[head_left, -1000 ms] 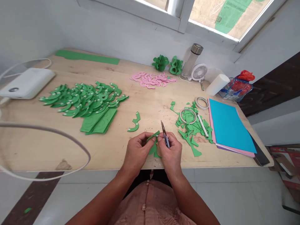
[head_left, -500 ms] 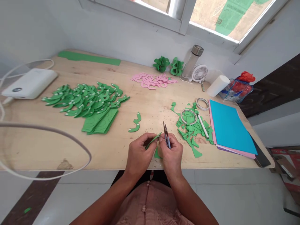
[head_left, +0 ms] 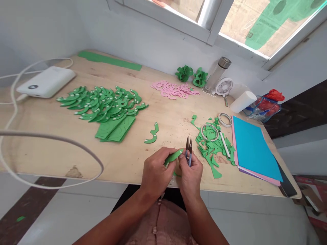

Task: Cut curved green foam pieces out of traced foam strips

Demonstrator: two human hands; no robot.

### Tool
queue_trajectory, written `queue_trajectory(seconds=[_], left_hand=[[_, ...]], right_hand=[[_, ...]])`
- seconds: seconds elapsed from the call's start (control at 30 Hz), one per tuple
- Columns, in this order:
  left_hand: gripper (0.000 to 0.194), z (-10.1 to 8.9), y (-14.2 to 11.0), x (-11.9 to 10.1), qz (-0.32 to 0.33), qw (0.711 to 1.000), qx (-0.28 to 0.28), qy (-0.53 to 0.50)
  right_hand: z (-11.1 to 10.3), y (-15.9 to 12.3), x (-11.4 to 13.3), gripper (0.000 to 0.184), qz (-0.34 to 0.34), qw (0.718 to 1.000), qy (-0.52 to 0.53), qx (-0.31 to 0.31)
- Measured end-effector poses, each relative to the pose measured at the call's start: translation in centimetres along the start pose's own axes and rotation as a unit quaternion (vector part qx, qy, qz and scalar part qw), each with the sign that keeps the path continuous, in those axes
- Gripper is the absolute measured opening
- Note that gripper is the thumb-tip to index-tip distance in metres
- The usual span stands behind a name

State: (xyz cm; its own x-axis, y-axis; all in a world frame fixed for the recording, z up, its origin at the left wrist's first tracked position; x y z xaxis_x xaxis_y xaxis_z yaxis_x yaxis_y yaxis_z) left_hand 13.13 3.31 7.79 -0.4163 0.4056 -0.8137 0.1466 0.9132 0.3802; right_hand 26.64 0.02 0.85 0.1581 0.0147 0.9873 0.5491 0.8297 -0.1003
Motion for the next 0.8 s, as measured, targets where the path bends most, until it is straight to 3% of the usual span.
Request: queue_trajectory(seconds=[0.3,0.53,0.67,0.8], left_hand=[[0.017,-0.6,-0.5,-1.8,0.089,0.99,-0.018,0.106],[0.017,-0.8,-0.6,-2.1,0.102,0.988,-0.026,0.114],[0.018,-1.0,-0.2,-1.3,0.046,0.998,-0.011,0.05],[0.017,-0.5,0.3,1.0,-0.086,0.993,0.02,-0.081]], right_hand=[[0.4,-0.3,-0.3,0.027,0.013,1.0,0.022,0.008],[0.5,-0.2,-0.3,0.027,0.009,1.0,0.028,0.01],[0.4,-0.2,0.0,0.026,0.003,1.0,0.01,0.005],[0.7,-0.2,0.9,0.021,-0.012,1.0,-0.019,0.003]])
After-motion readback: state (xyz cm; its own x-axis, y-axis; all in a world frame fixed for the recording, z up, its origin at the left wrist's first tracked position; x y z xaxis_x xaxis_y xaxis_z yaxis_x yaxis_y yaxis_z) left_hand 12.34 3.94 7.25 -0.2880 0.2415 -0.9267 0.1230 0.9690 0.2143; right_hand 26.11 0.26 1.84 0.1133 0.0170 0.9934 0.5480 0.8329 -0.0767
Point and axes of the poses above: each hand's wrist, its own y-axis towards the middle knuckle, its own z-axis out of the palm, x = y × z, the point moved 9 cm from there along y, towards the middle knuckle, and after that the axes turned 3 degrees about y, right-handed, at the moved point
